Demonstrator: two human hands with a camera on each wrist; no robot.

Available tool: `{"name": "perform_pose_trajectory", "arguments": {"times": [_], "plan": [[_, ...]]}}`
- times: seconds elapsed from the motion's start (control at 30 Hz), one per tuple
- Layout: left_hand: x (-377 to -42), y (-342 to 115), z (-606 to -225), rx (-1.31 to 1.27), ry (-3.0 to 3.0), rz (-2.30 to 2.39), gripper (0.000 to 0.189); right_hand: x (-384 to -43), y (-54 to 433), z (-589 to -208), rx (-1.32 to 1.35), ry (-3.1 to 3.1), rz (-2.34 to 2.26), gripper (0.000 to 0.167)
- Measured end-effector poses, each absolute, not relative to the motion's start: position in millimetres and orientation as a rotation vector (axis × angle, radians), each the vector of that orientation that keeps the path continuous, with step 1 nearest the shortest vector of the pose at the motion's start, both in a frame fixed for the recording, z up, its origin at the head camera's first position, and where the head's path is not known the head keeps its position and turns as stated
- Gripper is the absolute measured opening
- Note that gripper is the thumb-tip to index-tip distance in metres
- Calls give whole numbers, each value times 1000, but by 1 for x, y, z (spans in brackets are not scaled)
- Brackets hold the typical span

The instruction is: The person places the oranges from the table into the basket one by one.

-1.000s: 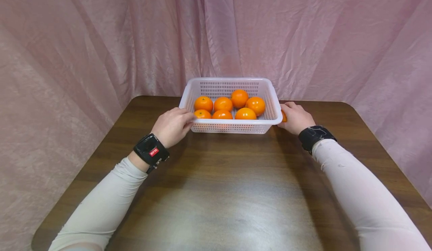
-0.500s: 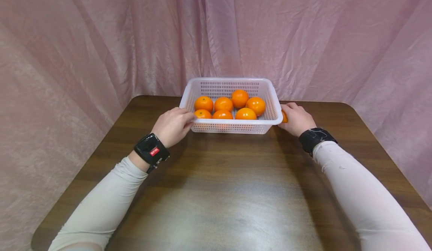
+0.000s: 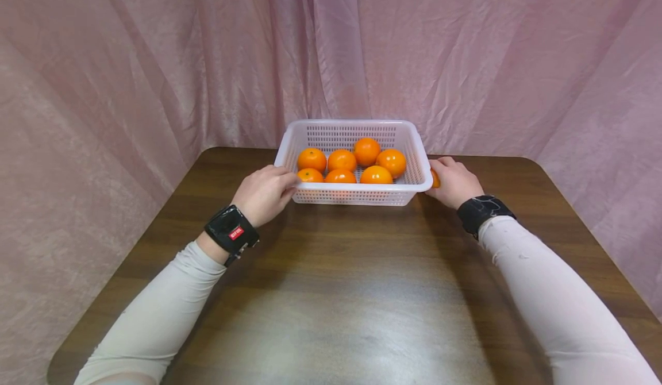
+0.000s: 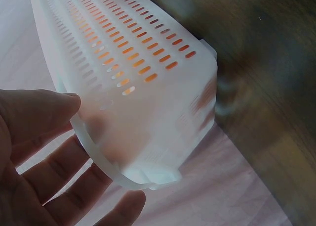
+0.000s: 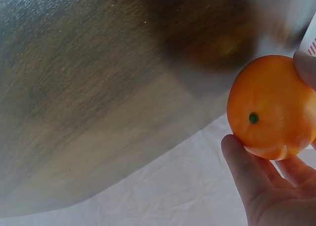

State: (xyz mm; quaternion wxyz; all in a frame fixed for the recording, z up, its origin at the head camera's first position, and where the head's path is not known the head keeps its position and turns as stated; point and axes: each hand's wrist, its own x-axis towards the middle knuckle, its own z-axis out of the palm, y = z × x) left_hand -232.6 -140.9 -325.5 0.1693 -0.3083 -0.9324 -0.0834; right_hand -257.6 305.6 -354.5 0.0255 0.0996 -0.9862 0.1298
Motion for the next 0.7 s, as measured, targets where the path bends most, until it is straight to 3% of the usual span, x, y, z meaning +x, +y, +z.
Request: {"name": "perform_pose_trajectory", "arguments": {"times": [0.7], "plan": [[-233, -141, -327, -879, -2626, -236, 18, -240, 316, -339, 297, -3039, 385, 75]]}}
